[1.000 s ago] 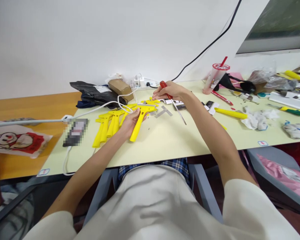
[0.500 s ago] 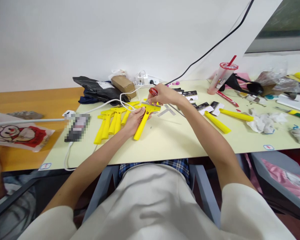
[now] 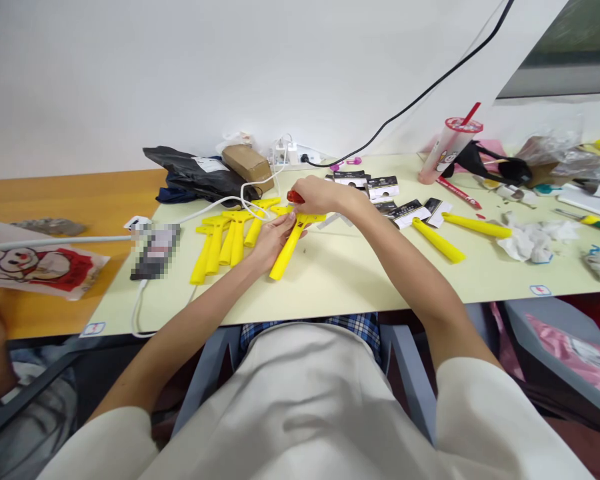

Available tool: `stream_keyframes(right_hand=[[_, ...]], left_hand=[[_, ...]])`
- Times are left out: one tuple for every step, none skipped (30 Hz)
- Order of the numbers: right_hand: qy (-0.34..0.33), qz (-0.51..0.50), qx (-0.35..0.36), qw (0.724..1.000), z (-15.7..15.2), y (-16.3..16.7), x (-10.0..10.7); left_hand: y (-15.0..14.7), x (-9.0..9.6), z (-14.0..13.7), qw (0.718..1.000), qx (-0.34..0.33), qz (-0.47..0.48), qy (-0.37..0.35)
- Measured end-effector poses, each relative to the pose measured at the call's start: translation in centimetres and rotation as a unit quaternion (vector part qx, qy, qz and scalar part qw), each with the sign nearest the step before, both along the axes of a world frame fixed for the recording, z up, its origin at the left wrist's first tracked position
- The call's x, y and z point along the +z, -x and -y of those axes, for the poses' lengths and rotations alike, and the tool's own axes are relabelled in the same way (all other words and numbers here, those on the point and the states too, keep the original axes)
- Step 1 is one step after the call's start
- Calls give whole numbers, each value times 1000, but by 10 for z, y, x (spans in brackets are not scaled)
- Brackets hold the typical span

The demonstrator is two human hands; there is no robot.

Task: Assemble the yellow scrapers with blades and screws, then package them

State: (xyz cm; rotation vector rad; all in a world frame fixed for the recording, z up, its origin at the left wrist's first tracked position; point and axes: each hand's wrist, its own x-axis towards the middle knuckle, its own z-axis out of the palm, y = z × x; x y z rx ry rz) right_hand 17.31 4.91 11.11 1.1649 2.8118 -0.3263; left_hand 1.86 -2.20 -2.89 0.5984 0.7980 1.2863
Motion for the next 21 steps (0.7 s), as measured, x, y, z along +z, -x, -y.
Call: stream_keyframes(right_hand=[[3,10,2,1000,-1,0,2],[7,22,0,1000,-2,1,3],[10,36,-4,999,-3,1,5],[13,50,-10,999,-4,2,7],[15,63,-15,998,-4,2,8],[16,72,-15,997,-4,3,10],[15,78,-14,997,-4,4,11],[15,83,-9,996,-5,5,12],[15,86,-5,996,-6,6,12],[16,90,-2,996,-7,7,12],[17,96,-4,995,-8,9,12],[18,102,-9,995,-9,10,11],[20,108,-14,994,-10,11,9],[22,110,-18,993,-11,11,7],[24,112,-21,993,-13,12,6],[27,113,-21,993,-14,12,4],[30,113,-21,993,-15,11,2],[32,113,-21,993,-16,10,1],[34,111,-19,993,-17,9,0],[39,108,-16,993,-18,8,-1],[46,101,-10,994,-18,6,-1]], left_hand=[[0,0,0,1000,1,2,2],[0,0,1,1000,1,2,3],[-1,0,1,1000,2,2,5],[-1,0,1,1000,3,1,6],[-1,0,1,1000,4,1,7],[-1,0,1,1000,6,2,8],[-2,0,1,1000,7,5,9],[-2,0,1,1000,10,8,12],[-2,0,1,1000,12,11,16],[-2,0,1,1000,14,13,19],[-2,-1,1,1000,16,13,22],[-2,-1,0,999,16,12,25],[-3,-2,0,999,17,11,28],[-3,-2,0,999,18,9,30],[-3,-3,-1,999,18,8,31],[-3,-3,-1,999,18,7,31],[-3,-4,-1,999,17,6,29],[-3,-4,0,999,16,5,27],[-3,-4,0,1000,13,2,25],[-3,-4,0,1000,9,0,24],[-4,-3,1,1000,6,-1,23]])
